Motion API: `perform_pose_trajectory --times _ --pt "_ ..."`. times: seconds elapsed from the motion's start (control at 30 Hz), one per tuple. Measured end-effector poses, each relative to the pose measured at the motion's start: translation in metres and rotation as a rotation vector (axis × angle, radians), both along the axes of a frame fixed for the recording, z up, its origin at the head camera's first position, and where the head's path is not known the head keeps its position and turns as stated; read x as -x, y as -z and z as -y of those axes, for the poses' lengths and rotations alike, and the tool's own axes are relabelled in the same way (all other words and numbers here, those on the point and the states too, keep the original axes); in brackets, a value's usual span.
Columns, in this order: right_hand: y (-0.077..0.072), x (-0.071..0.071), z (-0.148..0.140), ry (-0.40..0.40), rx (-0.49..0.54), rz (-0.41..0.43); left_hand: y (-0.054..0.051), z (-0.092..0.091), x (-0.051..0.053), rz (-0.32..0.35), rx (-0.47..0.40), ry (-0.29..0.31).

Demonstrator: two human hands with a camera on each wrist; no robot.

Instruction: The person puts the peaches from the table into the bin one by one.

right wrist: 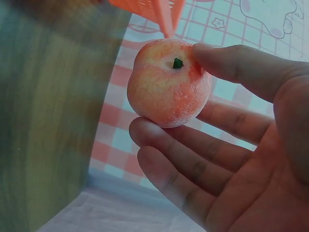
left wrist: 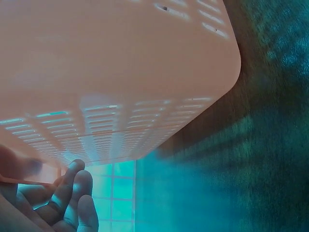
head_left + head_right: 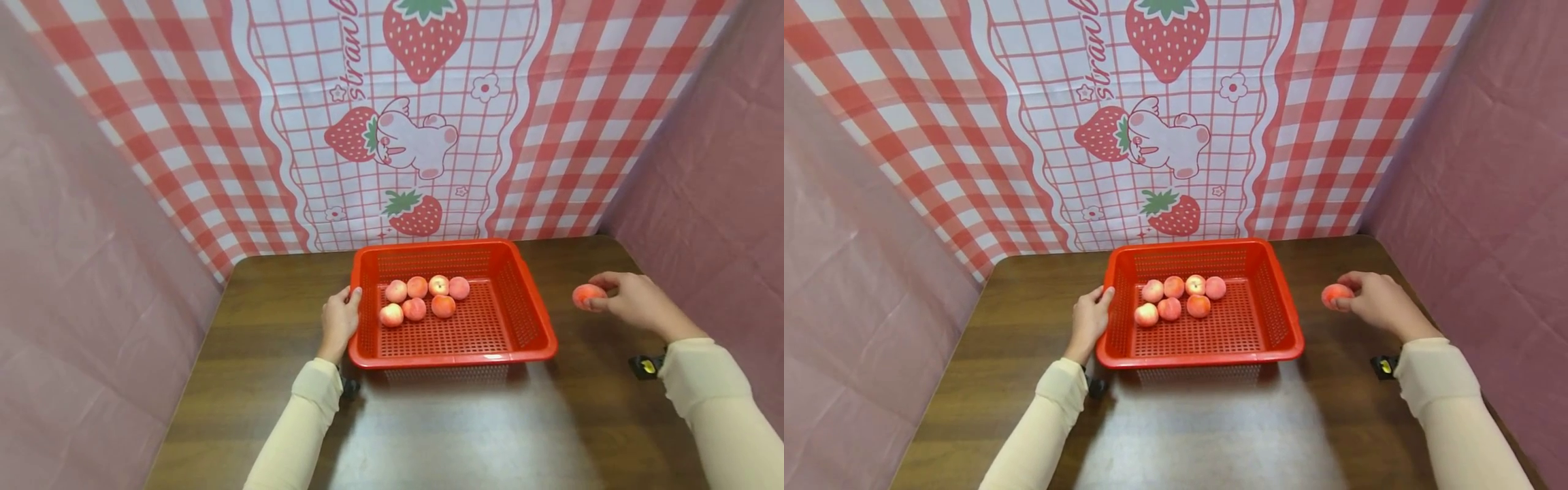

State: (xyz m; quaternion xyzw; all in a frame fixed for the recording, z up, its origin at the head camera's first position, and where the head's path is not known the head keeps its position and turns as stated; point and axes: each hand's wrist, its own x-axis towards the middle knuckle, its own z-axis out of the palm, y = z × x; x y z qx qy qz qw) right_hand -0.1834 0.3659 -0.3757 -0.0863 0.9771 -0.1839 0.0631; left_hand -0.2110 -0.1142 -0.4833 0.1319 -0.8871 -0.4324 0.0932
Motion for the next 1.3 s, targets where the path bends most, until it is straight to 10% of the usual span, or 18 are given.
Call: perform_pose_trajectory --times 1.3 --pt "-0.013 0.049 0.062 -0.040 0.076 -0.012 -0.001 -0.002 0.001 -0.021 0.015 -0.018"
